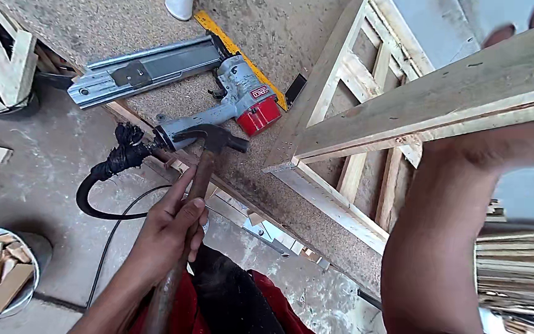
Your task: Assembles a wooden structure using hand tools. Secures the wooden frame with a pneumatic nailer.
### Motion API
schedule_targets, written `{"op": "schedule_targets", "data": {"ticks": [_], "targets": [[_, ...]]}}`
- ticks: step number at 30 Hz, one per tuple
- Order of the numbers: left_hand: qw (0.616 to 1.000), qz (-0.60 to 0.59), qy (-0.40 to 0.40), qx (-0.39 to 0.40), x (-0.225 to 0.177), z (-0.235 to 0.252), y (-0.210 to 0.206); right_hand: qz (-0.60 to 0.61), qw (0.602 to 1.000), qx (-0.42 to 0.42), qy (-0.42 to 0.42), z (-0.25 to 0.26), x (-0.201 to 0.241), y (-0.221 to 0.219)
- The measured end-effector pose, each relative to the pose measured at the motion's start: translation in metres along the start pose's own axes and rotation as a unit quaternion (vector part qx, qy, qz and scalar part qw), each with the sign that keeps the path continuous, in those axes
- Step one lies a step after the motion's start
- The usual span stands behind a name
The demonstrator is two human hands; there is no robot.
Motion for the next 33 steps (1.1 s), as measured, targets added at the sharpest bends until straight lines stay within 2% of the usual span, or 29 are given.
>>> {"op": "schedule_targets", "data": {"ticks": [3,6,8,10,12,14,16,18,19,21,23,24,26,28,29,31,33], "targets": [[0.993,-0.038,-0.068,-0.088,-0.014,0.004,0.008,0.063,0.997,0.016,-0.052,0.007,-0.015,-0.022],[0.984,-0.021,-0.099,-0.15,-0.025,0.009,0.003,0.07,0.996,0.01,-0.059,0.009,-0.016,-0.015],[0.991,0.051,-0.093,-0.084,-0.006,0.018,-0.031,0.079,0.995,0.01,-0.059,0.01,-0.017,-0.012],[0.987,0.146,-0.065,0.032,0.02,0.029,-0.069,0.06,0.996,0.019,-0.06,0.009,-0.015,-0.013],[0.985,0.147,-0.01,0.094,0.005,0.027,-0.062,0.06,0.996,0.026,-0.059,0.008,-0.014,-0.015],[0.994,0.102,-0.021,0.042,-0.022,0.015,-0.032,0.062,0.996,0.022,-0.064,0.005,-0.012,-0.014],[0.993,0.051,-0.09,-0.063,-0.041,0.01,-0.005,0.058,0.996,0.017,-0.065,0.007,-0.013,-0.014],[0.986,0.025,-0.112,-0.121,-0.039,0.012,-0.003,0.054,0.996,0.015,-0.074,0.006,-0.012,-0.014],[0.99,0.035,-0.098,-0.1,-0.025,0.015,-0.017,0.057,0.995,0.017,-0.083,0.004,-0.013,-0.015],[0.993,0.106,-0.047,0.012,0.014,0.027,-0.058,0.054,0.994,0.024,-0.088,0.003,-0.014,-0.019],[0.989,0.121,0.02,0.088,0.018,0.03,-0.063,0.043,0.995,0.028,-0.091,0.002,-0.013,-0.02],[0.991,0.104,0.029,0.081,0.008,0.025,-0.051,0.035,0.995,0.026,-0.089,0.003,-0.012,-0.021],[0.998,0.064,-0.006,-0.005,-0.008,0.012,-0.027,0.024,0.995,0.015,-0.099,0.001,-0.01,-0.02],[0.997,0.034,-0.039,-0.064,-0.005,0.011,-0.024,0.024,0.995,0.007,-0.1,0.002,-0.011,-0.02],[0.998,0.045,-0.033,-0.043,0.008,0.017,-0.036,0.024,0.995,0.002,-0.102,0.0,-0.011,-0.019],[0.994,0.09,0.012,0.054,0.04,0.036,-0.069,0.025,0.995,0.014,-0.092,-0.002,-0.009,-0.02],[0.987,0.098,0.054,0.119,0.039,0.046,-0.067,0.025,0.997,0.04,-0.066,0.002,-0.009,-0.017]]}}
Point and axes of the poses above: each hand's wrist, its own z-axis towards the middle knuckle, its own y-axis out of the back of the hand, x = y × z, the point moved 7 cm from there along z, towards the middle knuckle, and after that the axes turned 15 degrees about z, right-handed, at the moved point
